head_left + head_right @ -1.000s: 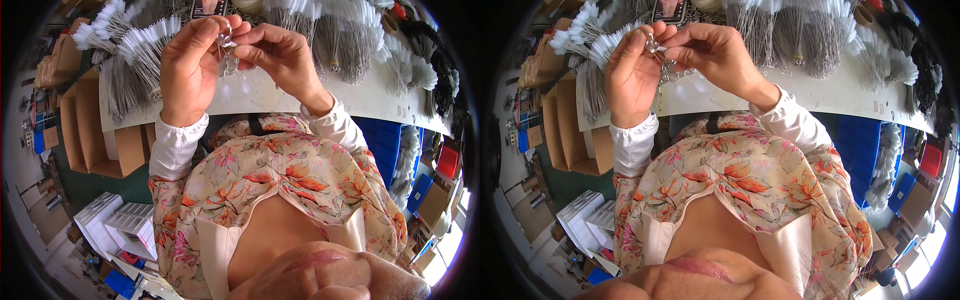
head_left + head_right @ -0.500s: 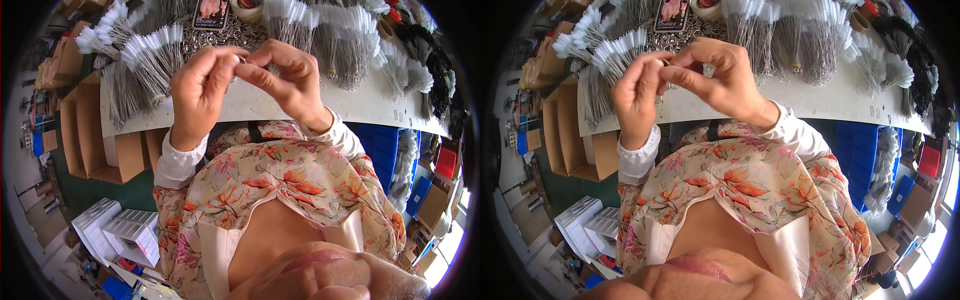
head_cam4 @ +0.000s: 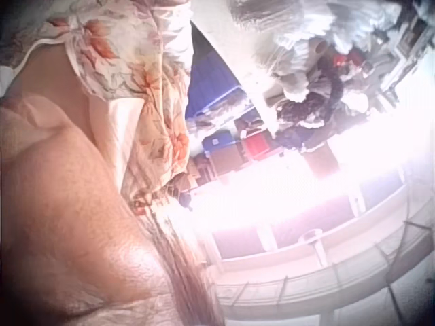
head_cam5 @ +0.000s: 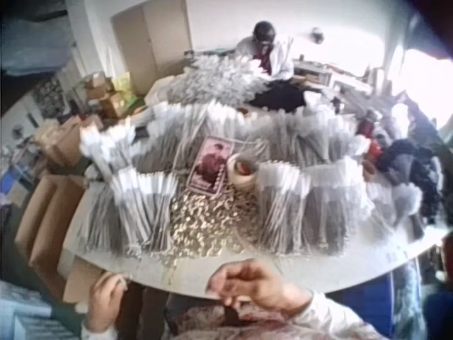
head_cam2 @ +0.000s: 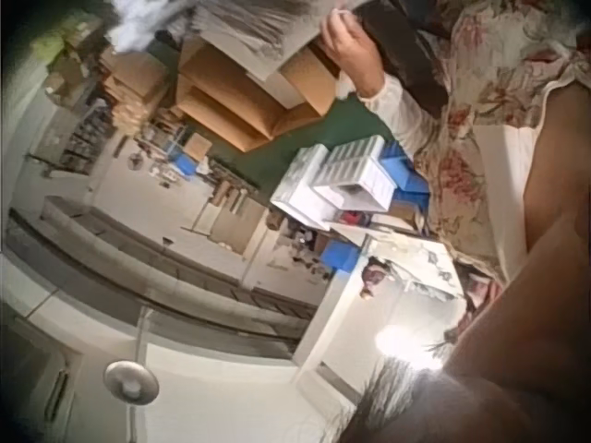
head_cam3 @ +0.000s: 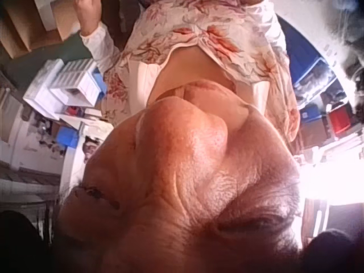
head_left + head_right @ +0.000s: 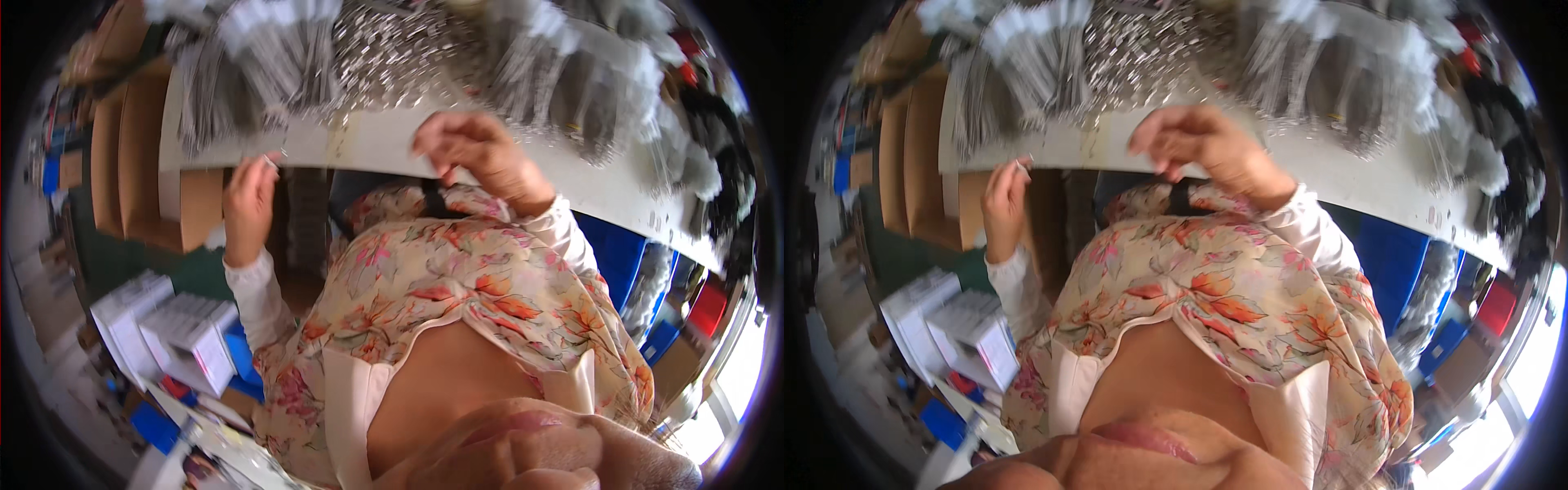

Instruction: The person assembles wire brush sets by picking up wire brushes and metal rings, threading the looped wire ends of the brushes onto the rings by hand, and setting the assembled sets aside.

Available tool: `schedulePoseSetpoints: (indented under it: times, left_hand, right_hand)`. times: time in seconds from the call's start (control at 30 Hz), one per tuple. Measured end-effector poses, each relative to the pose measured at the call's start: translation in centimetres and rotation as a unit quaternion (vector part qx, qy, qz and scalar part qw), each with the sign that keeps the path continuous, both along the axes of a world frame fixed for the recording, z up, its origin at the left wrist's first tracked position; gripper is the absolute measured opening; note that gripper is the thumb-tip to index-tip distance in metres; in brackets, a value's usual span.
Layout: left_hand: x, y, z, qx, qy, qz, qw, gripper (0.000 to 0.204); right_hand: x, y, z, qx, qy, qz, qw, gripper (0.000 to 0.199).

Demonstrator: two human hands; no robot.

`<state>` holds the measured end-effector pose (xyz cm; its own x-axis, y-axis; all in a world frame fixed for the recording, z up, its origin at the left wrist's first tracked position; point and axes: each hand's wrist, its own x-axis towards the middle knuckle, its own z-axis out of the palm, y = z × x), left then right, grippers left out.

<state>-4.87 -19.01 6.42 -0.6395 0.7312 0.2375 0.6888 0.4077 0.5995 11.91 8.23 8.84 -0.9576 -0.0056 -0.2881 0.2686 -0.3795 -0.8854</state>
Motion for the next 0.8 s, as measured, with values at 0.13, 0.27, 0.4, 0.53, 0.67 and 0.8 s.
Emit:
schedulePoseSetpoints:
  times: [0.13, 0.27, 0.4, 0.53, 0.67, 0.8]
  left_hand:
    - [-1.7, -8.3, -10.6, -0.185, -0.084, 0.103, 0.974, 0.022]
    - [1.2, -10.2, -23.5, -0.315, -0.135, 0.012, 0.939, 0.023]
    - [-1.9, -6.7, -25.0, -0.255, -0.156, 0.043, 0.953, 0.026]
    - [-7.3, -9.1, -33.2, -0.235, -0.021, 0.029, 0.971, 0.029]
    - [-5.5, -8.9, -35.1, -0.112, -0.113, 0.158, 0.975, 0.038]
    - [-5.3, -9.7, -29.5, -0.024, -0.275, 0.338, 0.900, 0.027]
  right_hand:
    - [0.4, 1.6, -1.6, -0.082, 0.035, -0.101, 0.991, 0.018]
    - [0.4, 2.1, -3.5, -0.154, 0.008, -0.119, 0.981, 0.019]
    - [0.8, 2.8, -2.9, -0.142, 0.036, -0.132, 0.980, 0.018]
    - [0.3, 2.5, -2.7, -0.131, 0.036, -0.138, 0.981, 0.017]
    - [-0.1, 2.9, -3.7, -0.143, 0.039, -0.142, 0.979, 0.016]
    - [-0.1, 4.4, -3.1, -0.139, 0.009, -0.170, 0.976, 0.018]
